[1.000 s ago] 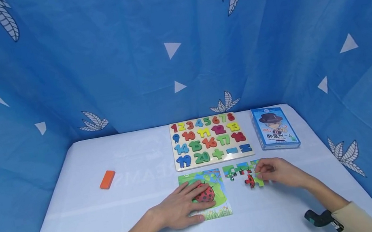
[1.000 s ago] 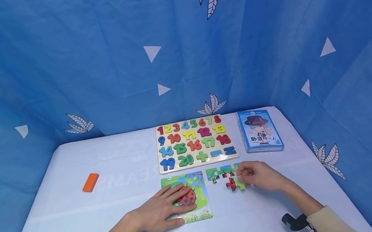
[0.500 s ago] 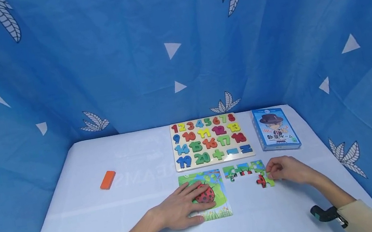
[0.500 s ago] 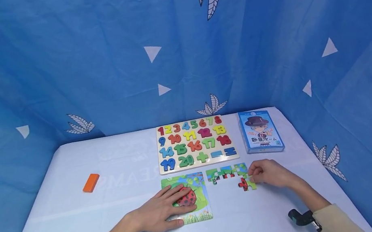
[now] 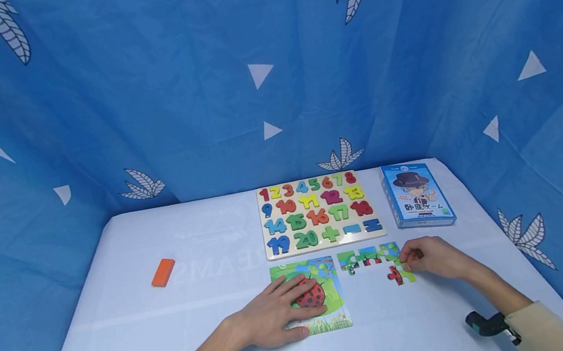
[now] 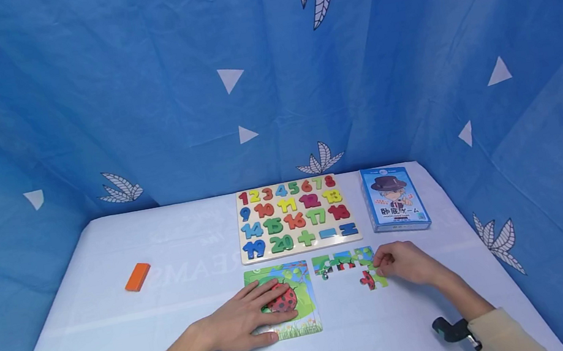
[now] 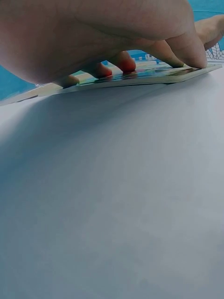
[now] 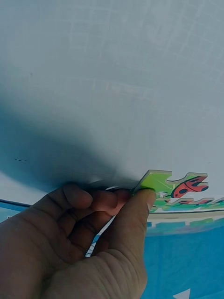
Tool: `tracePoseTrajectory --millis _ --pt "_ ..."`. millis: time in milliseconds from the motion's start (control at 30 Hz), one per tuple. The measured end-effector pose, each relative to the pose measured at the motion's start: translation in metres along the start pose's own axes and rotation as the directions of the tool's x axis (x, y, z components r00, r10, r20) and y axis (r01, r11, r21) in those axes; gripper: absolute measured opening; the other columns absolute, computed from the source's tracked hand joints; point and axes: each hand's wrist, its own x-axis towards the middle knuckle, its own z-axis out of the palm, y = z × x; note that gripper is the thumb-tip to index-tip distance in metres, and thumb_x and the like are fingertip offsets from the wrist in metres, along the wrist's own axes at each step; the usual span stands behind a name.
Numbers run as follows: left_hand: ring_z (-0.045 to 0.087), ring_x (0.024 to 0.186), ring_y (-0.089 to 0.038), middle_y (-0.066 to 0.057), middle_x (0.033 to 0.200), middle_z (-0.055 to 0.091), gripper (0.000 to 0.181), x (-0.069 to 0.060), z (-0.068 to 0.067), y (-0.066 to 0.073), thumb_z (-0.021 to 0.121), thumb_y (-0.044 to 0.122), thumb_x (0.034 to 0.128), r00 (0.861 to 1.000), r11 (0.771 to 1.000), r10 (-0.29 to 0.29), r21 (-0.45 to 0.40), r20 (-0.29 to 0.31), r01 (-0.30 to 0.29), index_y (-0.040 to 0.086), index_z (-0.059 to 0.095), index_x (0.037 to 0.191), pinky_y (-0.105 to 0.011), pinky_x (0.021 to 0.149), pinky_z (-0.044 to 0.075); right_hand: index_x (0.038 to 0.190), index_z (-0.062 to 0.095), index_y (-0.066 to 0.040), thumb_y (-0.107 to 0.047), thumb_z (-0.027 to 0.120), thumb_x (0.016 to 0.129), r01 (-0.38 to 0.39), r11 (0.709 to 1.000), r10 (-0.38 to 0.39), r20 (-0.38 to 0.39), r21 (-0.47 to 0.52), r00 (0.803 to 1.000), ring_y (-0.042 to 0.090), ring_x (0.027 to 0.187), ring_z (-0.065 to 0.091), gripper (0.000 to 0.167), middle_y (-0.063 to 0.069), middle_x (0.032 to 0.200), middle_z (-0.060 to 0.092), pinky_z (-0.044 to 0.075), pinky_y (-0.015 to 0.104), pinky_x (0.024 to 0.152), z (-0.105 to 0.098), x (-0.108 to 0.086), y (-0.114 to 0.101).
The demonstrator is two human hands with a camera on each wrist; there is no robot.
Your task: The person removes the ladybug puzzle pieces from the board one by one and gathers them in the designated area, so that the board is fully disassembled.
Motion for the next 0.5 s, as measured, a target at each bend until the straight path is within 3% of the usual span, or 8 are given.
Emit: tracePoseTrajectory --millis 500 --pt "0.014 0.155 -0.03 -0.001 0.169 0.017 0.049 -0.0008 -0.0017 -0.0004 0.041 0.052 0.1051 1.0 1.0 0.006 0.008 -0.004 -0.006 0.045 0.035 0.154 -0.059 0.119 0.023 0.093 0.07 -0.012 -0.009 0.076 0.088 -0.015 0.999 0.013 -0.031 -0.047 0.999 0.017 0.078 0.055 0.008 -0.002 0.081 0.061 0.048 0.023 0.067 0.0008 0.0006 0.0011"
